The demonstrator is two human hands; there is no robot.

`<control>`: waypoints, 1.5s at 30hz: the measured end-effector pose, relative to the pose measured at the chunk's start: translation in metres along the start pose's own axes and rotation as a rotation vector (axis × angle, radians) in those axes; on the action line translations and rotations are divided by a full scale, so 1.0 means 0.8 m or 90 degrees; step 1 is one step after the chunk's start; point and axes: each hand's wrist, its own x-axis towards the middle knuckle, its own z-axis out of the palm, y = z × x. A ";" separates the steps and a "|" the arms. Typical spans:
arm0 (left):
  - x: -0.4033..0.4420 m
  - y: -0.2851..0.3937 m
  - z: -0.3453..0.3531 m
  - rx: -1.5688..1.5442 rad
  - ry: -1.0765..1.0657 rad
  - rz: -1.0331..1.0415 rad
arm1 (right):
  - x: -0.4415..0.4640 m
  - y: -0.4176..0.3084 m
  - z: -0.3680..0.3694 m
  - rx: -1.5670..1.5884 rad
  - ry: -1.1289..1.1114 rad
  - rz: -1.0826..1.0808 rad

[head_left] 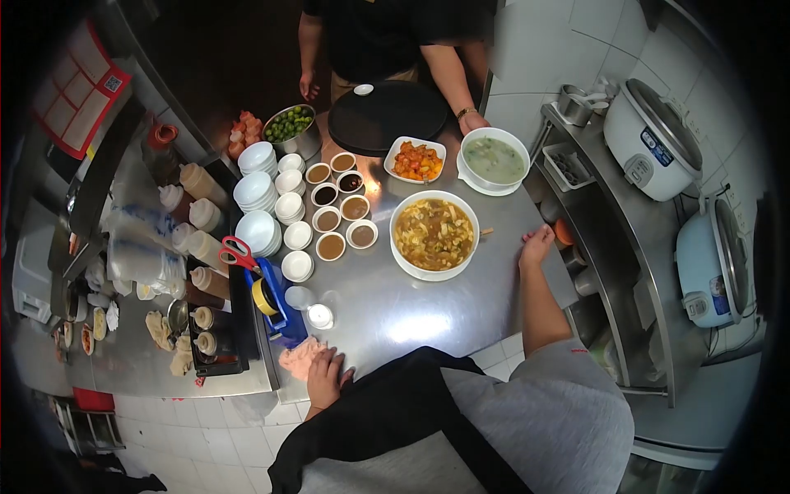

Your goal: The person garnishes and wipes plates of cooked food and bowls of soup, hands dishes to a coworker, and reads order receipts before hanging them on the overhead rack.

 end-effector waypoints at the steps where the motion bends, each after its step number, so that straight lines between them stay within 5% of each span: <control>1: 0.000 0.001 0.000 -0.001 -0.003 -0.001 | 0.001 -0.002 0.003 -0.009 -0.001 -0.003; 5: 0.000 -0.001 -0.001 -0.002 0.000 0.001 | 0.010 -0.006 0.028 -0.051 0.010 -0.019; 15: 0.003 0.000 -0.002 0.005 -0.001 0.005 | 0.010 -0.041 0.078 -0.033 -0.187 0.192; 22: 0.000 -0.011 0.004 0.014 -0.002 0.011 | 0.053 0.013 0.126 -0.052 -0.267 0.206; 32: 0.001 -0.012 -0.007 0.032 -0.005 0.027 | 0.051 0.007 0.143 -0.036 -0.151 0.248; 45: -0.004 -0.017 -0.009 0.044 -0.005 0.030 | 0.041 -0.007 0.136 -0.026 -0.178 0.257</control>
